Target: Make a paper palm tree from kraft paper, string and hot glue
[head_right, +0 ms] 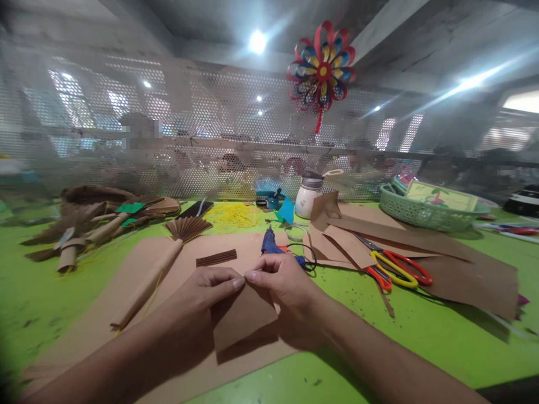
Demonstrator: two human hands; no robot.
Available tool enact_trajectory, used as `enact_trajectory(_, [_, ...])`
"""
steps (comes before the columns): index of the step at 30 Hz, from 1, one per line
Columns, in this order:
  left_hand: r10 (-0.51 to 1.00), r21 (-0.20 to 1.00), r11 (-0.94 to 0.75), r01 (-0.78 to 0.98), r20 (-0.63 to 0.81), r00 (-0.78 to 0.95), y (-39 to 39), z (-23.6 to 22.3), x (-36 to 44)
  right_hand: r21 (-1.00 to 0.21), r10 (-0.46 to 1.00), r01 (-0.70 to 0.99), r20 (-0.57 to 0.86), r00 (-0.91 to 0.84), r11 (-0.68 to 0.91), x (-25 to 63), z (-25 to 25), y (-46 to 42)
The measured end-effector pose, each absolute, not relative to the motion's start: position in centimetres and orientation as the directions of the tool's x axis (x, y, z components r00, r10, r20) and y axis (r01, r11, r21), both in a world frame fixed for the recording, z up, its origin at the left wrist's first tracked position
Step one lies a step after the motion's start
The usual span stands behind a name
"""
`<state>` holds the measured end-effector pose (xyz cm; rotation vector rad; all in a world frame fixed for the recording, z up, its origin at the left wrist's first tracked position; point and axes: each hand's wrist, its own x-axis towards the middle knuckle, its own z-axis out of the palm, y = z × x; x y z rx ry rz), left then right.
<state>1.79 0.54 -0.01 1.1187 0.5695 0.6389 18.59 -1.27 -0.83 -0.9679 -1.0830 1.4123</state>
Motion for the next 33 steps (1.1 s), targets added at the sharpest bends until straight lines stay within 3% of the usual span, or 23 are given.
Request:
enact_trajectory(6, [0.72,0.943,0.307,-0.132,-0.139,0.679,0.5,0.4,1.6,-0.952,0.992,-0.295,-0.049,-0.113,-0.08,18.6,-0.6,-1.1])
enact_trajectory(12, [0.758,0.975,0.223,0.015,-0.183,0.627,1.5,0.5,1.0,-0.971,0.987,-0.213,-0.076,-0.138,-0.104,19.5,-0.6,-0.7])
enact_trajectory(18, [0.765,0.952,0.276,-0.134,-0.132,0.63,1.4,0.5,1.1,-0.98,0.995,-0.195,0.048,-0.086,0.03,20.2,-0.4,0.1])
enact_trajectory(23, [0.729,0.944,0.293,-0.15,-0.12,0.674,0.5,0.5,2.0,-0.985,0.996,-0.162,-0.041,-0.083,-0.055,18.5,0.0,-1.1])
enact_trajectory(28, [0.77,0.983,0.181,-0.043,-0.114,0.628,0.4,0.5,1.8,-0.985,1.0,-0.17,0.012,0.013,0.014,18.5,0.2,-1.2])
enact_trajectory(33, [0.759,0.997,-0.014,0.08,-0.041,0.649,1.1,1.2,0.9,-0.976,1.0,-0.217,-0.003,-0.011,-0.005,19.3,0.4,-0.9])
